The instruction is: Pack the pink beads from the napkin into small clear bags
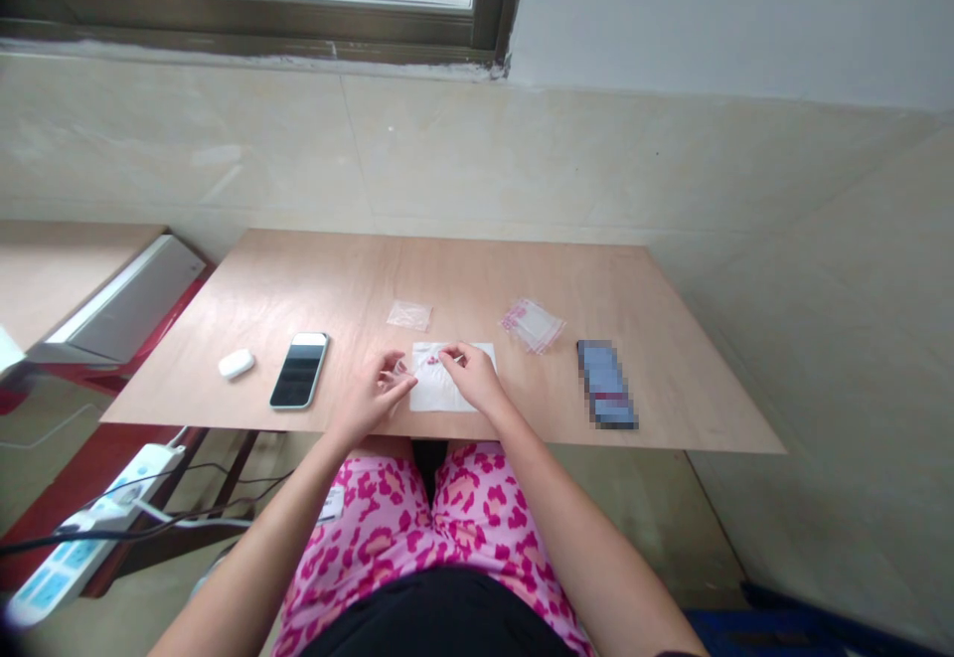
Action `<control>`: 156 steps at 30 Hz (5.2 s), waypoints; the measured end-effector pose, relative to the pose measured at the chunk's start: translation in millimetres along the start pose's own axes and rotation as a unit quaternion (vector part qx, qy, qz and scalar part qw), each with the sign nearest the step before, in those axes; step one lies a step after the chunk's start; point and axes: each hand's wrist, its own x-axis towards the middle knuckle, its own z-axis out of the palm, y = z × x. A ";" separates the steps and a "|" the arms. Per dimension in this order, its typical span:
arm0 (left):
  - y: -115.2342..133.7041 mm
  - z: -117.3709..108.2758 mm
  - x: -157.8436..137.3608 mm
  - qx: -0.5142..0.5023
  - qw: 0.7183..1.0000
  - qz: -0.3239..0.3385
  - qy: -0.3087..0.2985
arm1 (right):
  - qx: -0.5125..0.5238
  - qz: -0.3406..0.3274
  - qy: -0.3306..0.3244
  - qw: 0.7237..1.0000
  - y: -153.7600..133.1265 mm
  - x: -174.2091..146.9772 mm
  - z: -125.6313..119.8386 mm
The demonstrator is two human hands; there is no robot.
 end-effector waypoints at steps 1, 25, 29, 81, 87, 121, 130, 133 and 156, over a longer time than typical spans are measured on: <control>-2.4 1.0 -0.5 0.023 1.000 0.011 0.003 | 0.019 0.004 0.002 1.000 -3.3 -1.1 2.4; -2.2 -0.4 -1.0 0.091 0.994 0.057 -0.004 | -0.341 -0.082 -0.066 0.934 11.8 -6.5 4.8; -5.2 0.9 -0.1 0.090 0.994 0.054 -0.002 | -0.339 -0.074 -0.063 0.936 13.8 -4.7 3.8; -5.3 7.2 -1.3 -0.337 0.919 -0.191 -0.066 | 0.233 0.129 -0.116 0.957 -8.6 -14.5 -13.1; -3.3 8.2 -1.5 -0.331 0.927 -0.170 -0.053 | 0.311 0.135 -0.135 0.931 -13.2 -16.7 -14.7; -12.7 7.8 3.7 -0.273 0.949 -0.156 -0.028 | 0.118 0.083 -0.151 0.978 13.1 -14.0 -3.1; -9.3 10.5 0.9 -0.315 0.936 -0.139 -0.079 | 0.030 0.009 -0.159 0.987 -9.4 -21.9 -6.5; -8.3 10.9 -0.1 -0.325 0.932 -0.143 -0.072 | 0.010 -0.013 -0.145 0.989 -9.1 -22.0 -5.3; -2.4 -3.2 4.2 -0.247 0.963 -0.105 -0.032 | 0.106 0.054 -0.083 0.989 9.8 -19.6 9.2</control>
